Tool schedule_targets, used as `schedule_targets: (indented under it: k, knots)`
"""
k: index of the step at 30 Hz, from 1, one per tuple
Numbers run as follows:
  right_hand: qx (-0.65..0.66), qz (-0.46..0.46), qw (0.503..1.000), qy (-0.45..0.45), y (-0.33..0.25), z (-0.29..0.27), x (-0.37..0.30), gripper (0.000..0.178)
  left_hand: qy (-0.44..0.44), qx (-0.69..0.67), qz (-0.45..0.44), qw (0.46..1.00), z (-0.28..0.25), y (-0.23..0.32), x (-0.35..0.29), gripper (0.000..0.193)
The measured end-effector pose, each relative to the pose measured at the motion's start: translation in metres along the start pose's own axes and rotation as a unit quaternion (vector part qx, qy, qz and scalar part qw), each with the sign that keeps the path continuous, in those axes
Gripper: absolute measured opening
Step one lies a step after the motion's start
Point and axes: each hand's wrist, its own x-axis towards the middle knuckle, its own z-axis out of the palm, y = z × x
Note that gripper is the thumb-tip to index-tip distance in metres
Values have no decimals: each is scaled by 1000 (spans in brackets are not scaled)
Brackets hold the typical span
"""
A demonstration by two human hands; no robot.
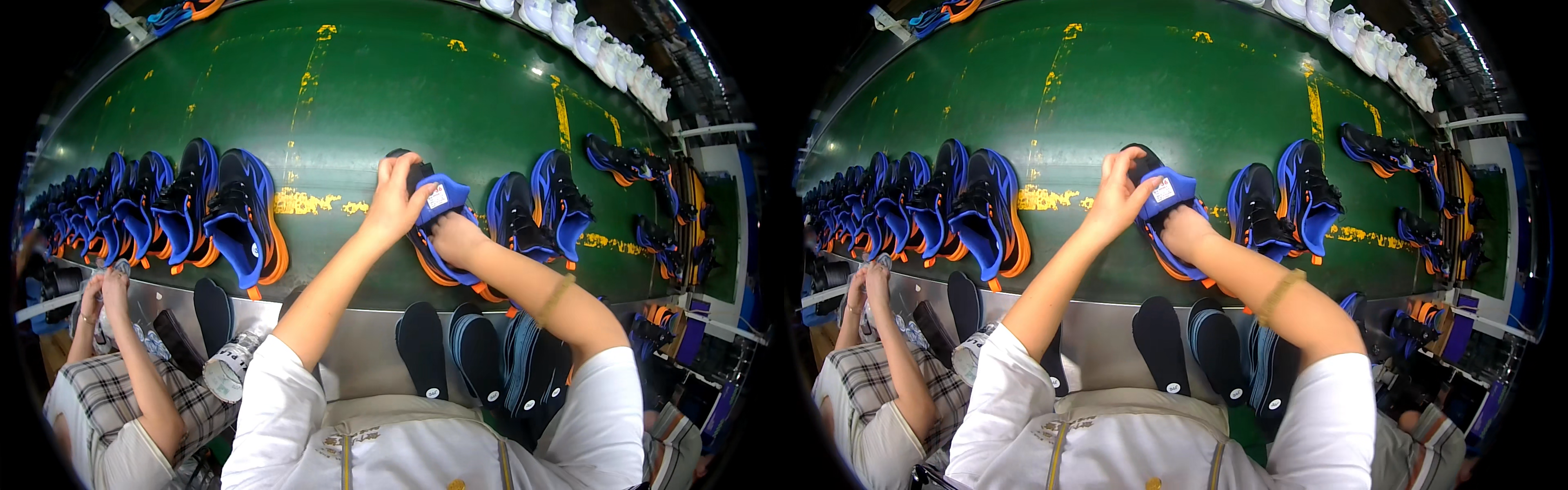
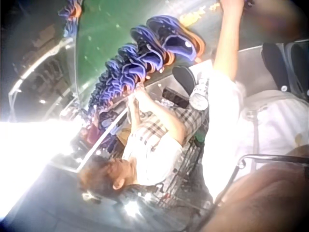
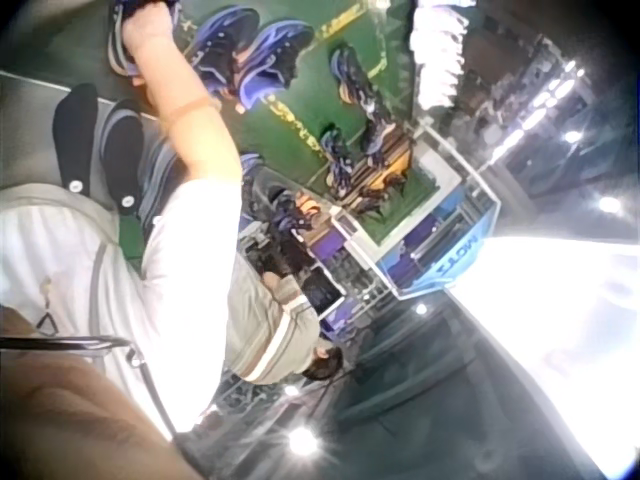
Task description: The person handles a stack of blue insoles at a workbench, selects individual insoles, and inserts them into black and blue athletic shoes along a production line. The person then walks to a storage shelf to pick up more insoles before returning to continue the task.
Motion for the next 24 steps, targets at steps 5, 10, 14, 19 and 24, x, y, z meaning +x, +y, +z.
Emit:
schedule_targets:
  k: [5,10,14,19,24]
  knots:
    - [269,29,961,-54,-8,-36,-39,37,-163,152,118,968,-1,1,0,39]
    - [346,130,847,383,-39,-3,-59,22,-228,197,130,945,-2,12,3,42]
    - [356,186,765,503,-85,27,-97,16,-230,144,153,950,-7,20,-14,37]
    - [358,187,750,524,-108,50,-104,18,-230,138,224,937,-12,43,-34,28]
    - [413,147,803,403,-69,7,-79,28,-181,201,161,949,-11,15,-10,19]
